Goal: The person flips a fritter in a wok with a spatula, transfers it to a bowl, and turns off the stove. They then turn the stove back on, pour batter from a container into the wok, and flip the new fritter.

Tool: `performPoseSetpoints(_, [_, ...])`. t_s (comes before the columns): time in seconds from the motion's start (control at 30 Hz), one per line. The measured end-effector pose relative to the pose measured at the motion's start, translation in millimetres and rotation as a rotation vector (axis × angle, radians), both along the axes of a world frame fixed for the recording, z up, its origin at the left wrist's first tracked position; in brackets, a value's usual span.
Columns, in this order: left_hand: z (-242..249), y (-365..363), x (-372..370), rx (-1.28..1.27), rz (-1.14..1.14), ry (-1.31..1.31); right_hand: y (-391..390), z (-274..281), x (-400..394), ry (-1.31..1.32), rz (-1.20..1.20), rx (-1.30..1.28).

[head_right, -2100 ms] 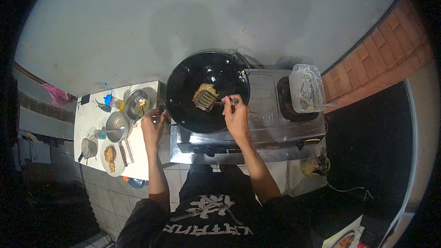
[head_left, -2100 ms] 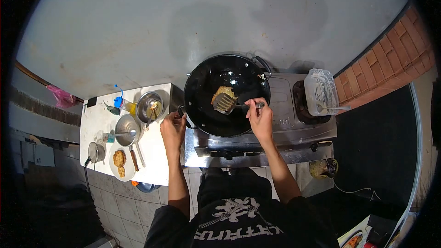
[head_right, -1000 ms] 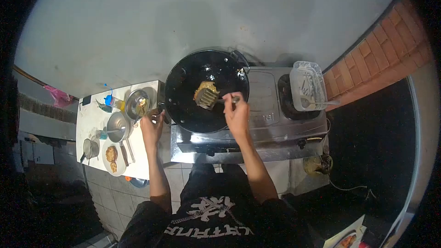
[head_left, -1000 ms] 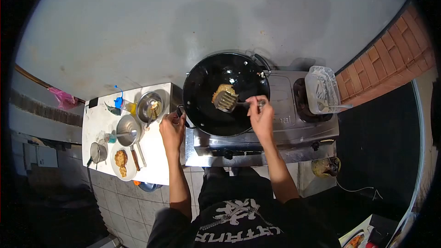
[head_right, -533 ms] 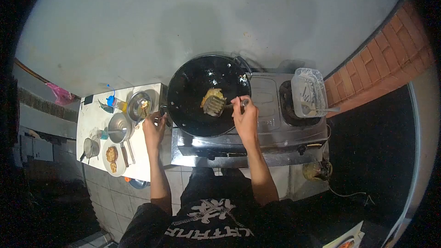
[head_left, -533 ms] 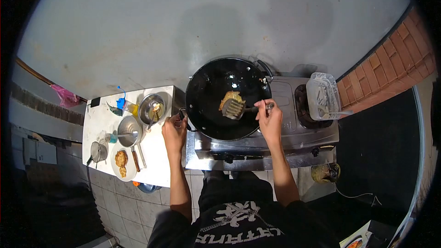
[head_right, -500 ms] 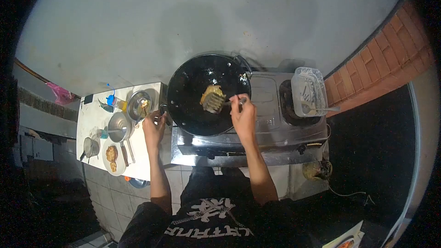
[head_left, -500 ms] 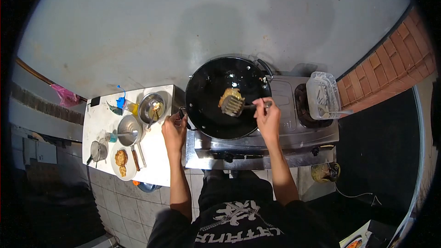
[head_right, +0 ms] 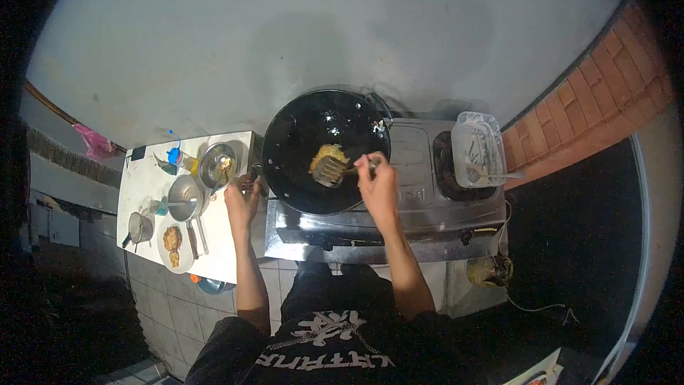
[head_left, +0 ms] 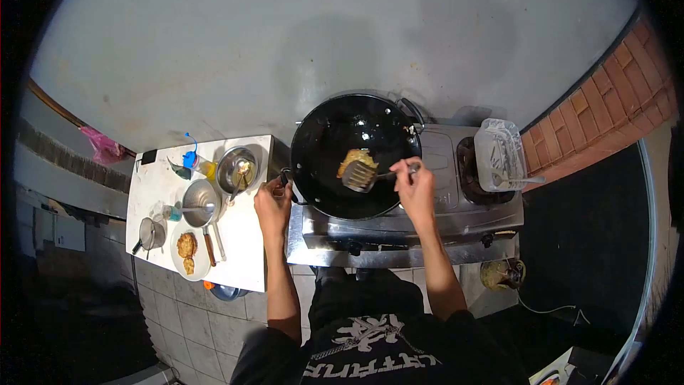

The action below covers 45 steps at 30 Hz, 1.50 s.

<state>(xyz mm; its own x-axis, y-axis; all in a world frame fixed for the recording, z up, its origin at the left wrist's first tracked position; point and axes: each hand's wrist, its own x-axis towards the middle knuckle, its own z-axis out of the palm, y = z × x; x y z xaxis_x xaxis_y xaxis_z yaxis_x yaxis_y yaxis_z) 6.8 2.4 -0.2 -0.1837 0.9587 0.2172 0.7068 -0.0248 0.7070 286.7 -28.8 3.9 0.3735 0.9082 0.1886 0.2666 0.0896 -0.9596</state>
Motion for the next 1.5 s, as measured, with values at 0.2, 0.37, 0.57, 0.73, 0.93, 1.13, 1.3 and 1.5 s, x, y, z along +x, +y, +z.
performPoseSetpoints(0.2, [-4,1,-1,0.006,0.004,-0.016,11,-10,-16,0.026,0.049,0.077])
performPoseSetpoints(0.37, [-8,1,-3,-0.008,-0.017,-0.037,1,9,1,0.064,-0.073,-0.018])
performPoseSetpoints(0.57, [-3,8,-10,-0.038,-0.033,-0.016,7,-9,-24,-0.012,0.019,0.137])
performPoseSetpoints(0.73, [-1,9,-9,-0.044,-0.001,-0.053,-2,12,-19,0.244,0.015,0.203])
performPoseSetpoints(0.93, [3,4,-1,-0.069,0.037,-0.115,-10,15,7,0.241,0.069,0.254])
performPoseSetpoints(1.13, [1,1,3,-0.005,0.032,-0.060,-2,16,-1,0.135,0.125,0.169])
performPoseSetpoints(1.3, [11,-4,8,0.020,0.048,0.002,16,11,-16,0.064,0.097,0.104])
performPoseSetpoints(1.5, [-2,2,-2,0.014,-0.004,0.012,7,11,-18,-0.033,0.005,0.086])
